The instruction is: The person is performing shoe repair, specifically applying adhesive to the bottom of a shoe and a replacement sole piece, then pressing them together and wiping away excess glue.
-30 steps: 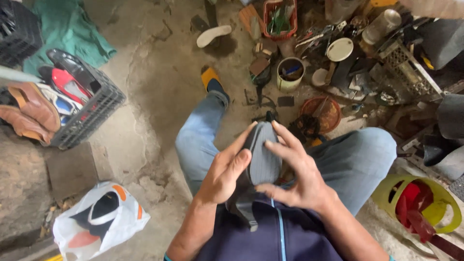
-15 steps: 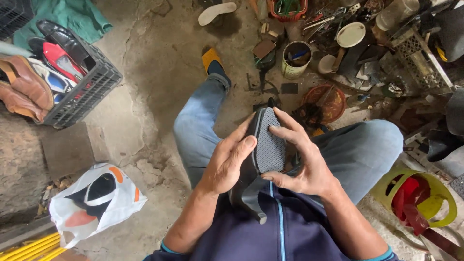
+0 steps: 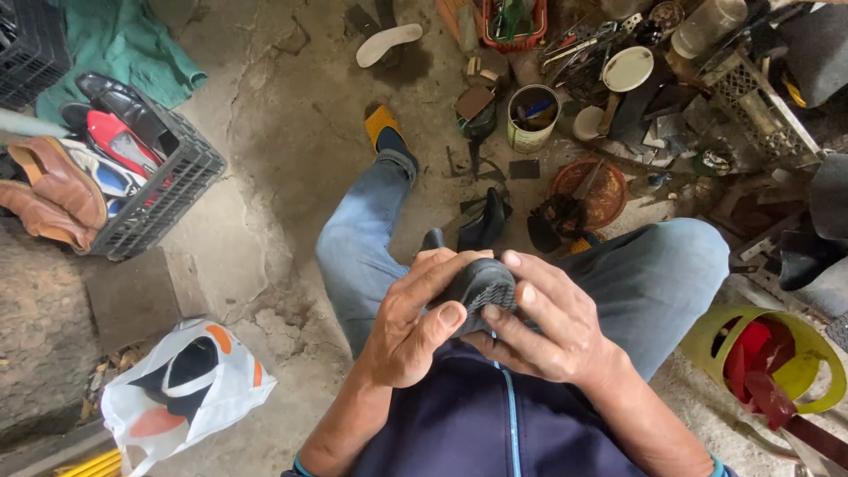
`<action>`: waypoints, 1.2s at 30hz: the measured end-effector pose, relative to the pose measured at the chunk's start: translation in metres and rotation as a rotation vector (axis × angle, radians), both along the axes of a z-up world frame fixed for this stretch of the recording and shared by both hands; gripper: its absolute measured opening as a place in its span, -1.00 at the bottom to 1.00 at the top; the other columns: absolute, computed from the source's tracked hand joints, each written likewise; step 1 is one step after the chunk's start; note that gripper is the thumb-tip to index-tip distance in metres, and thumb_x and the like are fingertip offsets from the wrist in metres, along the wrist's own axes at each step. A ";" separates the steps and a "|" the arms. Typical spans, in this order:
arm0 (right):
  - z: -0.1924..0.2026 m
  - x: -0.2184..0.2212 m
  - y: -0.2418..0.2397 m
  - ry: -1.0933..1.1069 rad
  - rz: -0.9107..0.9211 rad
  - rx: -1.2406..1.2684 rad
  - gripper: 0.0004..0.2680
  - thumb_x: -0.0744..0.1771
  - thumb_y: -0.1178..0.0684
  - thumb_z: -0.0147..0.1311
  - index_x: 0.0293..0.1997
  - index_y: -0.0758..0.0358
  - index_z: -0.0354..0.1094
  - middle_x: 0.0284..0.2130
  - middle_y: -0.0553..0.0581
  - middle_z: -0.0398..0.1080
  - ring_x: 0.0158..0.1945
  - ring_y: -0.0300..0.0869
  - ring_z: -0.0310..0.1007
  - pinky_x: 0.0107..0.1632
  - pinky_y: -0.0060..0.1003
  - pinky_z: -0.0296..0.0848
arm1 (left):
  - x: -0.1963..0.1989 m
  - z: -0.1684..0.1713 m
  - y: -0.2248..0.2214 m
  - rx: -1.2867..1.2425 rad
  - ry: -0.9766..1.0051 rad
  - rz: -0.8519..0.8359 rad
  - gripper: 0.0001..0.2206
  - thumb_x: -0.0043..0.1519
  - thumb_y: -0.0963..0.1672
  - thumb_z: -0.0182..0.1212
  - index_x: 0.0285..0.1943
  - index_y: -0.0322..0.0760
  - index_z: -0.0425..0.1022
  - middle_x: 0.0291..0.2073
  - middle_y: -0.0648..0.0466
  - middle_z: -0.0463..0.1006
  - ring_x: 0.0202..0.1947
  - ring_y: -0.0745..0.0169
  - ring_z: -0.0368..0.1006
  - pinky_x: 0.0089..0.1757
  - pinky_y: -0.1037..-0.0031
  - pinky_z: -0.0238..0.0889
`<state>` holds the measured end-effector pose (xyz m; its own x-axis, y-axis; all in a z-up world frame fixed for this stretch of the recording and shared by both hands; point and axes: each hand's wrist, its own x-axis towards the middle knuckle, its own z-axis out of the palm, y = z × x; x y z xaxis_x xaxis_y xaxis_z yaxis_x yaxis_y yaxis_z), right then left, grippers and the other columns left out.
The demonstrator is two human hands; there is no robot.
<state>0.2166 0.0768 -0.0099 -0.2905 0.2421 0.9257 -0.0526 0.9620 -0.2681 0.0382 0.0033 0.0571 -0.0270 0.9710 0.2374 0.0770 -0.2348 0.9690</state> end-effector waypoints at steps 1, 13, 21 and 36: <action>0.000 0.000 -0.001 0.000 -0.002 0.000 -0.66 0.16 0.10 0.43 -0.01 0.26 0.52 0.34 0.48 0.18 0.05 0.42 0.51 -0.08 0.30 0.62 | 0.001 0.001 0.000 0.000 0.000 -0.002 -0.53 0.36 -0.02 0.09 0.26 -0.55 0.47 -0.04 -0.14 0.59 0.09 0.05 0.38 0.20 0.18 0.22; 0.014 -0.001 0.006 0.016 -0.021 0.047 -0.75 0.21 0.10 0.30 -0.05 0.24 0.53 0.14 0.40 0.42 -0.06 0.39 0.57 -0.07 0.39 0.58 | 0.006 0.008 0.004 0.025 0.039 -0.024 -0.54 0.36 -0.04 0.09 0.29 -0.53 0.45 -0.07 -0.14 0.57 0.08 0.02 0.36 0.18 0.15 0.21; 0.034 0.013 0.016 -0.246 0.254 -0.554 -0.41 0.16 0.02 0.43 0.31 0.34 0.28 0.32 0.55 0.23 0.12 0.33 0.49 -0.03 0.27 0.58 | 0.010 0.023 0.018 -0.315 -0.109 0.045 -0.57 0.45 -0.06 -0.13 0.37 -0.47 0.40 0.08 -0.28 0.58 0.12 0.00 0.40 0.19 0.05 0.24; 0.030 0.019 0.023 -0.295 0.304 -0.684 -0.43 0.17 0.02 0.47 0.29 0.34 0.31 0.36 0.48 0.20 0.30 0.32 0.35 0.16 0.27 0.43 | 0.014 0.015 0.023 -0.373 -0.132 0.087 -0.63 0.45 -0.08 -0.08 0.28 -0.43 0.47 -0.06 -0.17 0.63 0.00 0.18 0.44 0.11 0.17 0.37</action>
<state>0.2361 0.0996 0.0198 -0.6442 0.5986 0.4761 -0.1210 0.5349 -0.8362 0.0524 0.0266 0.0721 -0.1194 0.9826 -0.1420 -0.0496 0.1370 0.9893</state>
